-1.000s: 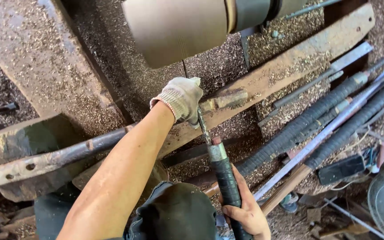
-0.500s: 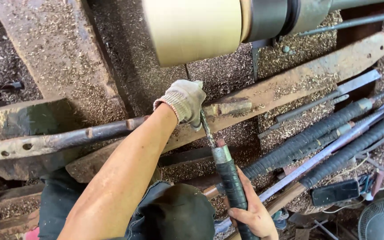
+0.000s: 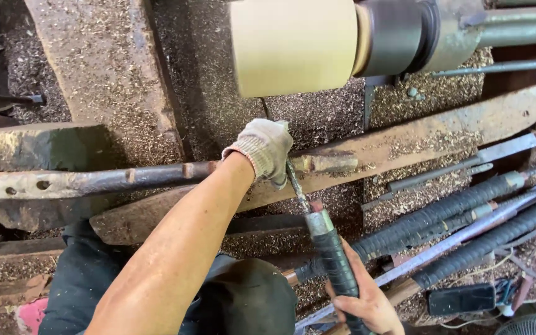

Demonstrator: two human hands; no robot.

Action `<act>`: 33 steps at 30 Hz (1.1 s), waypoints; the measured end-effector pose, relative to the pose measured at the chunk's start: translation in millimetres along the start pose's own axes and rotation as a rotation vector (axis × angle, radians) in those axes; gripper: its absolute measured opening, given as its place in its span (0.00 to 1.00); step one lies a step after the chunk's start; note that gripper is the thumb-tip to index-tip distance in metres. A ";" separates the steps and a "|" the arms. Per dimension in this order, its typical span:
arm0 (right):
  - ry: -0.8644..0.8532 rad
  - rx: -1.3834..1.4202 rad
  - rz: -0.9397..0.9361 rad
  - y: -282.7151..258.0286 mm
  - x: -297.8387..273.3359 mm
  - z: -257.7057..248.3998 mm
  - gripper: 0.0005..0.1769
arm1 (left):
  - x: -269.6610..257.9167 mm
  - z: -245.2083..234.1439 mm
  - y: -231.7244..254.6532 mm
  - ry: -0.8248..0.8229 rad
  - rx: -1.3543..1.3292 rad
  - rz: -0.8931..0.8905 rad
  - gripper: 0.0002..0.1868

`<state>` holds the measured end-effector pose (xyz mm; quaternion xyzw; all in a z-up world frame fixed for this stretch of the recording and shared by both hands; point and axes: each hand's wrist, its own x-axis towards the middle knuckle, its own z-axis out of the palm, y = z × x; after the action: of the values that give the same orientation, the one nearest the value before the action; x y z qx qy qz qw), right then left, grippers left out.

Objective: Using a rotary tool to carve or sand a wooden pole on a lathe.

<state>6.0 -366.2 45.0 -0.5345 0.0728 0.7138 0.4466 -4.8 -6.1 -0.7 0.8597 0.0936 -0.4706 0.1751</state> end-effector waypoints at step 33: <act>0.367 0.403 -0.196 62.2 15.5 136.8 0.71 | 11.4 -16.7 0.0 -0.056 0.209 0.277 0.38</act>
<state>-134.4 -314.8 66.2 -0.5596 0.2410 0.5297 0.5900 14.3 0.4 -2.0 0.8644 -0.0802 -0.4731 0.1504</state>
